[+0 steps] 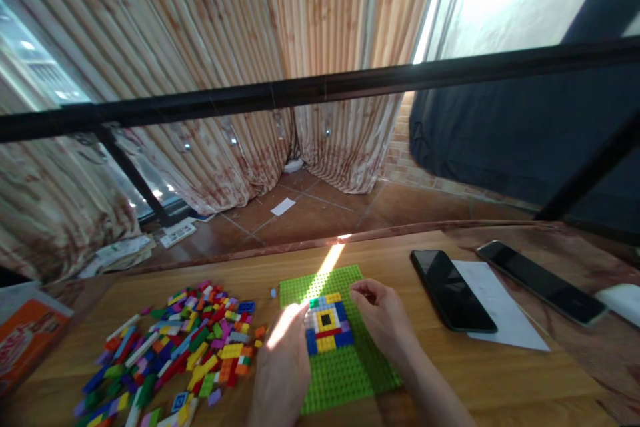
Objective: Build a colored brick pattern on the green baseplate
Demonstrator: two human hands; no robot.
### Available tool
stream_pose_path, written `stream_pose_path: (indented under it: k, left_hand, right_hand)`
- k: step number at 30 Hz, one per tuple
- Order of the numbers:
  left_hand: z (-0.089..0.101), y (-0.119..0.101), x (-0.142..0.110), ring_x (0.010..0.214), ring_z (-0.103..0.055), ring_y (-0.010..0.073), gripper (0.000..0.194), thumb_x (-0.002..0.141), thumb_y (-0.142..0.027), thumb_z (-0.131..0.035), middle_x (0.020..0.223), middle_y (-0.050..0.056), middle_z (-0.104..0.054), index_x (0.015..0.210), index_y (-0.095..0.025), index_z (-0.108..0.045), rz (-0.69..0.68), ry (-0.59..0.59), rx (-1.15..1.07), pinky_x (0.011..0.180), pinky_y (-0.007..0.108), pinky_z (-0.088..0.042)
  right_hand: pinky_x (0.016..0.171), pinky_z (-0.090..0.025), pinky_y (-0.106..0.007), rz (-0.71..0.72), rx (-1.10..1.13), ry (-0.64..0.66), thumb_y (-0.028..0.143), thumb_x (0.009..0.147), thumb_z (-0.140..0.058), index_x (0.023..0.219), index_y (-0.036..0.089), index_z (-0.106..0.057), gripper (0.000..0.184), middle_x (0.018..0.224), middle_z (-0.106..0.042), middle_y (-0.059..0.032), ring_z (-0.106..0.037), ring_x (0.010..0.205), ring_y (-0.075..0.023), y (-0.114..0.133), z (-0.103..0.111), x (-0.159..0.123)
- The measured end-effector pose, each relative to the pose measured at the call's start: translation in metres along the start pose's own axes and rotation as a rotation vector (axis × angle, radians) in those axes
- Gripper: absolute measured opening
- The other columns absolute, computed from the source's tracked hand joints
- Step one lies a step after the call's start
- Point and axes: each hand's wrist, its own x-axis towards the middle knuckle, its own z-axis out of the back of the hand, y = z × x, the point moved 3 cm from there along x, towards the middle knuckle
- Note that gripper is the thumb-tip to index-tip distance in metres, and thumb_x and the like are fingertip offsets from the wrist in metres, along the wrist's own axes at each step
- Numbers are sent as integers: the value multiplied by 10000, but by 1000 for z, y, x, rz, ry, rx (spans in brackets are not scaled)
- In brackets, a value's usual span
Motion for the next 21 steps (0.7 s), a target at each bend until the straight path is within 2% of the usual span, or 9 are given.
stream_pose_path:
  k: [4, 9, 12, 15, 18, 20, 21]
  left_hand:
    - [8, 22, 11, 1062, -570, 176, 443, 818, -14, -348, 1119, 90, -620, 1168, -145, -586, -58, -174, 13, 918, 290, -491]
    - [-2, 58, 20, 1050, -581, 189, 415, 840, -96, -383, 1137, 79, -628, 1188, -170, -597, -36, -191, 144, 929, 326, -490]
    - [-1, 67, 17, 1019, -597, 212, 390, 838, -137, -400, 1140, 89, -638, 1153, -168, -628, -41, -204, 247, 917, 373, -495]
    - [16, 57, 3, 1017, -605, 218, 378, 847, -129, -382, 1120, 86, -658, 1109, -163, -652, -59, -219, 358, 913, 396, -498]
    - [42, 31, -23, 1099, -575, 219, 365, 868, -129, -389, 1174, 78, -638, 1130, -188, -637, -141, -204, 406, 956, 416, -481]
    - [62, 11, -45, 1103, -571, 210, 320, 886, -149, -425, 1176, 81, -628, 1124, -205, -631, -76, -220, 405, 950, 391, -491]
    - [70, 0, -57, 1089, -573, 194, 300, 891, -154, -445, 1170, 67, -623, 1116, -239, -625, -51, -183, 393, 935, 370, -497]
  right_hand:
    - [606, -464, -291, -3, -55, -122, 367, 796, -475, 883, 170, -663, 286, 772, -696, -61, -631, 668, -190, -10, 17, 6]
    - [652, -448, -317, 39, -136, -190, 321, 763, -527, 802, 194, -679, 201, 790, -671, -62, -624, 704, -208, -18, 27, 6]
    - [670, -448, -328, 95, -157, -209, 294, 763, -521, 750, 201, -677, 182, 803, -650, -68, -617, 710, -214, -20, 26, -3]
    - [750, -463, -327, 183, -135, -206, 285, 787, -497, 741, 212, -680, 203, 883, -647, -80, -619, 832, -230, -19, 24, -12]
    - [799, -474, -341, 226, -91, -222, 262, 804, -473, 771, 213, -686, 220, 895, -653, -87, -622, 869, -242, -18, 26, -18]
    - [795, -488, -353, 239, -59, -228, 254, 804, -464, 783, 218, -691, 230, 882, -658, -83, -631, 853, -248, -18, 28, -21]
    - [792, -493, -360, 246, -45, -230, 256, 803, -460, 782, 218, -693, 237, 886, -660, -85, -634, 855, -253, -18, 30, -23]
